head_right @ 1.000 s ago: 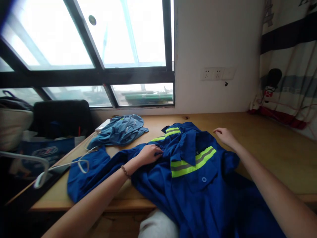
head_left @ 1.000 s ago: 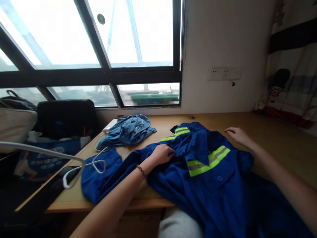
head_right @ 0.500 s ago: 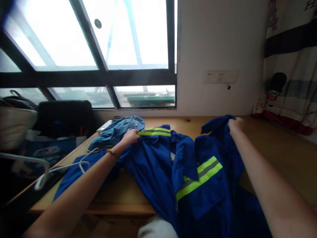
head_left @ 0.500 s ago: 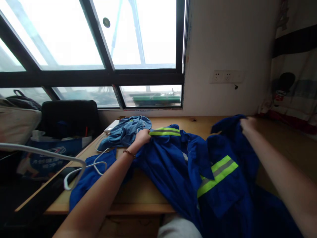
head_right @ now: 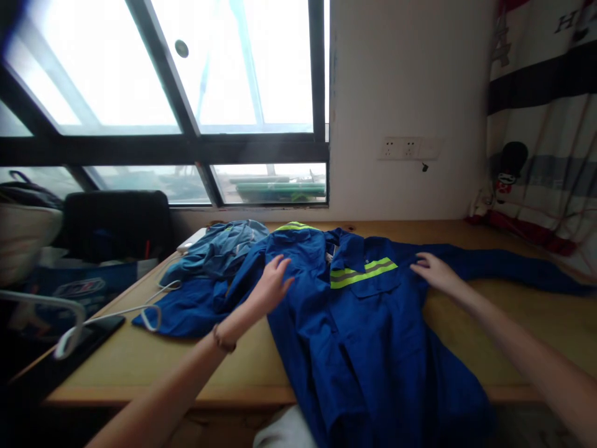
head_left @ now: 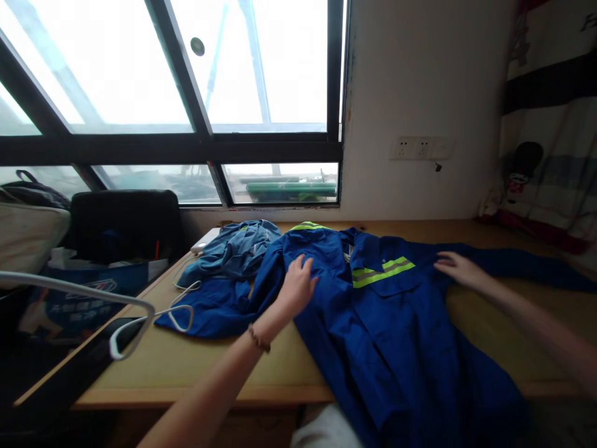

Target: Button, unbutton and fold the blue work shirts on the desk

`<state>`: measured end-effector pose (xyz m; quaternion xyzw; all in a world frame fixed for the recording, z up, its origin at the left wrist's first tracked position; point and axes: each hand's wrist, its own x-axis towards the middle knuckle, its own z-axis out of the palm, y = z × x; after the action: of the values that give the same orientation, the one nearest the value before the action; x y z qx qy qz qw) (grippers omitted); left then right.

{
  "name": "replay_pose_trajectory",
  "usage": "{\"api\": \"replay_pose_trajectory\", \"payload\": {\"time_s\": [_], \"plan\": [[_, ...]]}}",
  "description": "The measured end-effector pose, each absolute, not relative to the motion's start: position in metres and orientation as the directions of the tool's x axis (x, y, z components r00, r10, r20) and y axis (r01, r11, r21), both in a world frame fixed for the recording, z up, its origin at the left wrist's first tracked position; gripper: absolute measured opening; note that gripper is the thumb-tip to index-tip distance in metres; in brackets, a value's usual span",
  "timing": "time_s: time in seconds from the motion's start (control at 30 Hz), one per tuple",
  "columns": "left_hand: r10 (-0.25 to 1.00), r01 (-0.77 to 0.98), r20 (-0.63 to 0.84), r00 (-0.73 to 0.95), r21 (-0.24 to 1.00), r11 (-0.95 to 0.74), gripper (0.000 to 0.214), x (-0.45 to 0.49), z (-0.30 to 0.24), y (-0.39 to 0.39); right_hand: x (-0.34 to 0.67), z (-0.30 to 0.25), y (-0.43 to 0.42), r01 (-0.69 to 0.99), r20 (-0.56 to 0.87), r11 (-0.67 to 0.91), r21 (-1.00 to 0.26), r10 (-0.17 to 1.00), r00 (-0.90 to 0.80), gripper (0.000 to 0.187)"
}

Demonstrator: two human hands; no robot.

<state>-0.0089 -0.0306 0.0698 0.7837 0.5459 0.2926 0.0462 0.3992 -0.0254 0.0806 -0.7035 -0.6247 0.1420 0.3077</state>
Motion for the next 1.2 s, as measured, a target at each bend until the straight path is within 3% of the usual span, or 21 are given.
{"api": "replay_pose_trajectory", "payload": {"time_s": [0.07,0.13,0.23,0.3,0.4,0.43,0.53,0.67,0.8,0.87,0.97,1.07,1.13,1.2], "plan": [[0.856,0.697,0.413,0.311,0.513,-0.501,0.026,-0.004,0.051,-0.094,0.359,0.055,-0.07,0.836,0.16,0.132,-0.532,0.986,-0.054,0.044],[0.867,0.593,0.363,0.342,0.632,-0.499,0.021,-0.004,0.034,-0.15,0.327,0.037,-0.117,0.858,0.122,0.274,-0.434,0.962,-0.245,0.049],[0.775,0.494,0.317,0.547,0.625,-0.605,0.02,-0.004,0.013,-0.199,0.298,0.019,-0.161,0.897,-0.026,0.294,-0.33,0.947,-0.32,0.054],[0.728,0.495,0.293,0.62,0.574,-0.653,0.039,0.002,0.007,-0.206,0.289,0.009,-0.16,0.928,-0.085,0.254,-0.271,0.954,-0.286,0.054],[0.772,0.597,0.16,0.615,0.545,-0.588,0.064,0.023,0.011,-0.194,0.285,-0.004,-0.12,0.977,-0.098,0.122,-0.172,0.985,-0.14,0.055],[0.799,0.642,0.111,0.592,0.534,-0.55,0.06,0.031,0.015,-0.187,0.285,-0.008,-0.102,0.987,-0.101,0.066,-0.147,0.992,-0.081,0.055],[0.84,0.713,0.045,0.541,0.506,-0.486,0.016,0.045,0.03,-0.169,0.294,-0.011,-0.046,0.987,-0.118,-0.101,-0.123,0.989,0.086,0.055],[0.821,0.539,0.129,0.557,0.696,-0.475,0.022,0.002,0.057,-0.157,0.321,-0.004,0.0,0.972,-0.129,-0.189,-0.138,0.977,0.171,0.054],[0.892,0.351,0.092,0.443,0.897,-0.267,0.027,-0.104,0.07,-0.159,0.331,0.007,-0.008,0.98,-0.207,0.037,-0.194,0.975,-0.077,0.056],[0.919,0.49,-0.084,0.384,0.863,-0.126,0.02,-0.153,0.066,-0.166,0.32,0.016,-0.035,0.956,-0.214,0.14,-0.257,0.957,-0.198,0.057],[0.942,0.799,-0.271,0.198,0.601,0.005,0.007,-0.19,0.06,-0.18,0.291,0.036,-0.094,0.9,-0.098,0.27,-0.342,0.942,-0.32,0.057],[0.99,0.935,-0.131,0.055,0.355,-0.004,0.024,-0.165,0.066,-0.189,0.257,0.051,-0.156,0.851,-0.02,0.311,-0.422,0.936,-0.352,0.043],[0.98,0.912,0.015,0.199,0.364,-0.191,0.025,-0.119,0.07,-0.191,0.237,0.05,-0.184,0.871,-0.047,0.261,-0.416,0.95,-0.307,0.04],[0.923,0.832,0.061,0.379,0.415,-0.369,0.031,-0.065,0.067,-0.191,0.22,0.039,-0.195,0.907,-0.016,0.239,-0.346,0.965,-0.26,0.038]]}}
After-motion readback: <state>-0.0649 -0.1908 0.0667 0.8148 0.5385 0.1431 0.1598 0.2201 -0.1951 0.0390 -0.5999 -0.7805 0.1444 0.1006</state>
